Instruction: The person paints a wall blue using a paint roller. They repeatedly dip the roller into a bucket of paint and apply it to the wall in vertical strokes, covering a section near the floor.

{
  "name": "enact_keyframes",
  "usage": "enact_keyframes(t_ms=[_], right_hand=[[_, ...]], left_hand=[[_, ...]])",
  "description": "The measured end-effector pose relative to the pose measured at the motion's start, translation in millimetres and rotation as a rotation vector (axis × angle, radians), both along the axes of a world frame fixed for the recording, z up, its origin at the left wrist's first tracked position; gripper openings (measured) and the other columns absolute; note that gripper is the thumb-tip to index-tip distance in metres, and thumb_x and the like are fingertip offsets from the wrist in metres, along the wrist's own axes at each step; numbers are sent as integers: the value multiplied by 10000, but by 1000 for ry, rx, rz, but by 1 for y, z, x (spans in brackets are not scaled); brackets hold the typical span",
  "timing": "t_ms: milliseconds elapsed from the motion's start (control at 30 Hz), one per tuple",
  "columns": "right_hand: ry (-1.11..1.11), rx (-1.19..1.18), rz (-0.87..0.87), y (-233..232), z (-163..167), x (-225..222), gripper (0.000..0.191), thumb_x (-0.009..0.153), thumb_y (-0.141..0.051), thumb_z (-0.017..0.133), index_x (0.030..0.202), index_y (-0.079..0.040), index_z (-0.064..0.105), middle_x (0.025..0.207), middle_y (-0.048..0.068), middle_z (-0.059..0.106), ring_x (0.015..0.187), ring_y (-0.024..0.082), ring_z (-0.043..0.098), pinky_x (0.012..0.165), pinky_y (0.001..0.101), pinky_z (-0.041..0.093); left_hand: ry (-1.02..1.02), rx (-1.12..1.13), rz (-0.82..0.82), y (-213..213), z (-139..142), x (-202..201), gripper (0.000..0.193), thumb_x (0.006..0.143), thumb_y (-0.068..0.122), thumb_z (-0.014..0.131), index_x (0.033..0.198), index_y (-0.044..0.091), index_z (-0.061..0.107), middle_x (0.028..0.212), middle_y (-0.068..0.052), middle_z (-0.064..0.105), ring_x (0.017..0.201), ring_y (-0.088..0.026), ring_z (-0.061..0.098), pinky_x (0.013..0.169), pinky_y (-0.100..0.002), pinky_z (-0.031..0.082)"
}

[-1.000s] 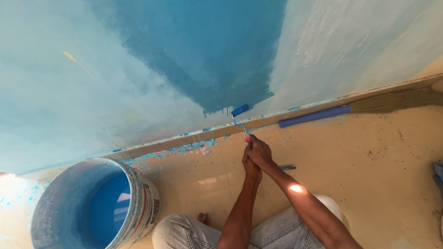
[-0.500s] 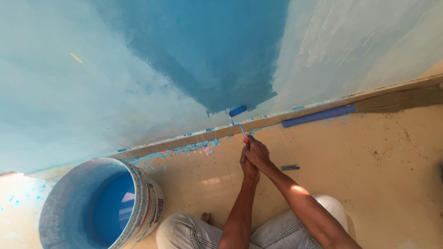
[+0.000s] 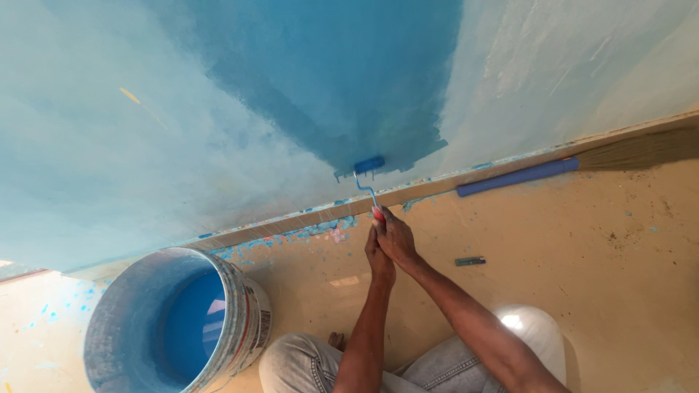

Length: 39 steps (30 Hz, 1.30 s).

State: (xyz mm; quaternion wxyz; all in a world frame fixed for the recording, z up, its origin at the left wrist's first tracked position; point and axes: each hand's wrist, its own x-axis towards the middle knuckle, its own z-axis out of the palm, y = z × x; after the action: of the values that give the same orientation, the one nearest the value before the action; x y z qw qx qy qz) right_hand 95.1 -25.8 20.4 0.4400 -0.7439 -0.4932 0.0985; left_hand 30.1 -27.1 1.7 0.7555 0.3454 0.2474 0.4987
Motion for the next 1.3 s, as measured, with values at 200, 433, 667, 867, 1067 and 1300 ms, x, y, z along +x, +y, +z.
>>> enact_keyframes(t_ms=[200,433,667,867,1067,1300], right_hand=[[108,-225,-67,-5,-19,-3,455,968,-322,603,1320,-34,607,1058,265,720,983,458,680,844,515,541],[114,-49,-41,8,12,-8,473,975,-311,582,1362,-40,586,1120,253,714,1003,455,677,849,498,549],[208,-121,-60,2,-14,-11,459,965,-320,588,1342,-58,611,1180,245,701,1071,453,655,901,498,530],[403,-165,-57,3,-17,-19,451,1000,-358,567,1309,-38,641,1116,246,713,1034,417,677,877,456,536],[582,83,11,11,15,-11,417,1014,-301,559,1302,-8,629,1010,142,735,920,196,692,798,329,542],[730,-16,27,10,-18,-28,367,1017,-255,584,1235,28,665,934,111,678,844,149,581,759,318,507]], left_hand=[[152,-200,-3,-11,-13,-5,445,1026,114,540,1467,66,506,1366,-29,612,1208,-154,597,994,-317,500],[77,55,44,8,9,-9,466,1024,80,531,1487,40,495,1405,-45,602,1252,-152,586,1033,-294,481],[184,-101,60,-2,-12,-11,448,1009,138,582,1448,54,546,1329,-33,636,1181,-134,602,978,-271,492],[426,-135,70,-4,-13,-24,444,1018,151,608,1443,19,606,1141,-119,671,929,-210,553,727,-371,413],[426,298,133,19,5,-19,483,961,40,576,1440,-19,542,1312,-151,672,1183,-210,644,998,-325,504],[499,302,173,10,-25,-37,437,959,78,604,1386,-11,581,1255,-160,699,1151,-221,649,981,-330,497]])
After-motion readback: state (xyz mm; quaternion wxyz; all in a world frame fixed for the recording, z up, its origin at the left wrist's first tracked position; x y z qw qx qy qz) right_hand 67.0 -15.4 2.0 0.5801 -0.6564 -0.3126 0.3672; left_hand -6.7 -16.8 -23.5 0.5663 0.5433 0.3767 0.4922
